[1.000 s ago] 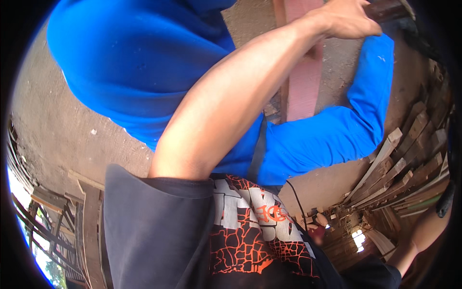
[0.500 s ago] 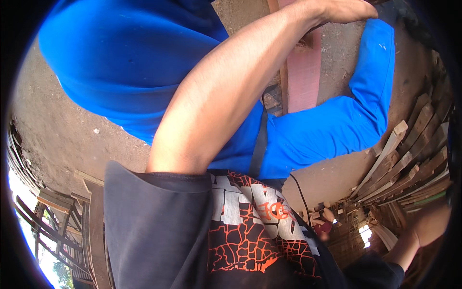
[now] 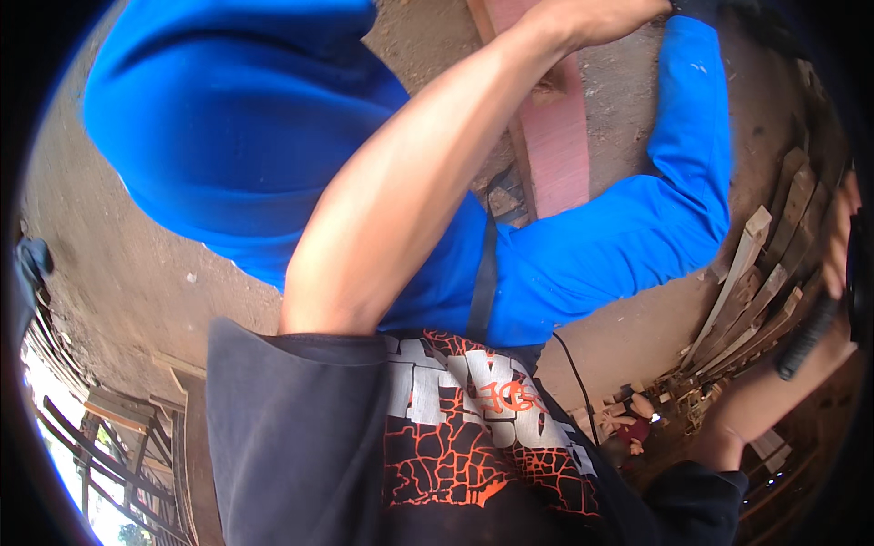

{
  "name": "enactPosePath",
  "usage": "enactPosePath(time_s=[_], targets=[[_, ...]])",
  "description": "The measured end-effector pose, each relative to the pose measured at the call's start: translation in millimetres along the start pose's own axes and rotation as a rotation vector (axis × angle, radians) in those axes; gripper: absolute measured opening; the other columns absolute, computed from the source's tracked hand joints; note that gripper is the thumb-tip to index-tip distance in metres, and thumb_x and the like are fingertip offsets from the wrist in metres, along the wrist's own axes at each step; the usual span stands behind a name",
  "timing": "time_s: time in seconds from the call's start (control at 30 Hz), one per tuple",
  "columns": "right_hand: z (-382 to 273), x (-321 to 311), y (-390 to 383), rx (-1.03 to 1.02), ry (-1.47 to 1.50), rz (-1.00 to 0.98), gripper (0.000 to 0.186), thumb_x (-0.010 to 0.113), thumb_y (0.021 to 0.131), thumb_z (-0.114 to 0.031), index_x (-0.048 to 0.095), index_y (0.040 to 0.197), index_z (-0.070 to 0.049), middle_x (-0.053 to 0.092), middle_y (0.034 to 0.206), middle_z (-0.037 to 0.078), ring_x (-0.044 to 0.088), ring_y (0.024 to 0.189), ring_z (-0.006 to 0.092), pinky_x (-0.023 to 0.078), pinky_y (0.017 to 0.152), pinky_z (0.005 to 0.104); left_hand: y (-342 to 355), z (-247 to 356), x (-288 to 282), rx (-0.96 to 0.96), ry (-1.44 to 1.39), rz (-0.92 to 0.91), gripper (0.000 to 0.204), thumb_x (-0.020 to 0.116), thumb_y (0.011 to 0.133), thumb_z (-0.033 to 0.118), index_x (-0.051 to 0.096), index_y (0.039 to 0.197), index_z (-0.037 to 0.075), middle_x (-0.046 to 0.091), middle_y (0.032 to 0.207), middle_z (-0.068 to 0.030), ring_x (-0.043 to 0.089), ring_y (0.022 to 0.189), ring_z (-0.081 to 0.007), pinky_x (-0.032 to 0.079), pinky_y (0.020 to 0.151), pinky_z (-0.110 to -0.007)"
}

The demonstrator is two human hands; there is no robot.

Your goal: The person sits on the ground and uses a chisel and hammer to carve a rectangular recess into a piece of reddish wood. They repeatedly strike the chisel to remove wood chips and occasionally clear debris from the carved area.

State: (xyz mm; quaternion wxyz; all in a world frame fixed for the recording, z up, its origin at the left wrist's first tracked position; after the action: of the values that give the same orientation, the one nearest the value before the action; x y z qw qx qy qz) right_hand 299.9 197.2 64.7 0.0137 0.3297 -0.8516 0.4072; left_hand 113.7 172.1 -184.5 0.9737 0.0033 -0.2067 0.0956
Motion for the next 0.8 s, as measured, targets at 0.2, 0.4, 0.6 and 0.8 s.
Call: enactPosePath(time_s=[0.2,0.4,0.6,0.8], targets=[[151,-8,-11,0.029,-0.341,0.764,0.039,0.052,0.1,-0.044,0.052,0.081,-0.011,0.04,0.055,-0.006,0.037,0.038,0.0034,0.027,0.031,0.02,-95,10,39,0.428,0.374,-0.514,0.037,0.067,0.061,0.004,0.069,0.098,0.008,0.07,0.081,-0.0131,0.069,0.073,-0.0308,0.056,0.064,-0.041],[288,-12,-14,0.159,-0.084,0.823,0.04,0.052,0.101,-0.042,0.047,0.076,-0.011,0.041,0.054,-0.004,0.039,0.039,0.0055,0.031,0.034,0.0237,-192,7,57,0.508,0.479,-1.097,0.032,0.071,0.061,0.023,0.06,0.089,0.01,0.06,0.069,-0.0068,0.065,0.064,-0.029,0.051,0.051,-0.043],[308,-2,-8,0.042,-0.018,0.763,0.037,0.053,0.102,-0.036,0.048,0.077,-0.009,0.04,0.056,-0.004,0.038,0.04,0.0054,0.033,0.035,0.0238,-205,15,57,0.312,0.585,-1.214,0.028,0.069,0.067,0.023,0.057,0.086,0.005,0.058,0.07,-0.0096,0.063,0.066,-0.0327,0.049,0.054,-0.046],[284,-6,9,0.082,-0.009,0.76,0.036,0.058,0.1,-0.036,0.05,0.079,-0.007,0.043,0.055,-0.002,0.042,0.04,0.0051,0.035,0.035,0.0237,-245,-5,65,0.277,0.606,-1.317,0.03,0.07,0.068,0.025,0.058,0.087,0.006,0.057,0.087,-0.0075,0.06,0.087,-0.0268,0.046,0.073,-0.04]])
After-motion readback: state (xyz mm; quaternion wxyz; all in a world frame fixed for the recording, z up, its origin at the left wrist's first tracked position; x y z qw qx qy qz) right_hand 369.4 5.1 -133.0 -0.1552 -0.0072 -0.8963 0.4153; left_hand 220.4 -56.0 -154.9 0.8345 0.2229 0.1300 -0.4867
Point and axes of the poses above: each hand's wrist, its own y-axis towards the middle knuckle, its own x-axis out of the palm, z = x × y, the point moved 2 cm from there along y, towards the middle knuckle
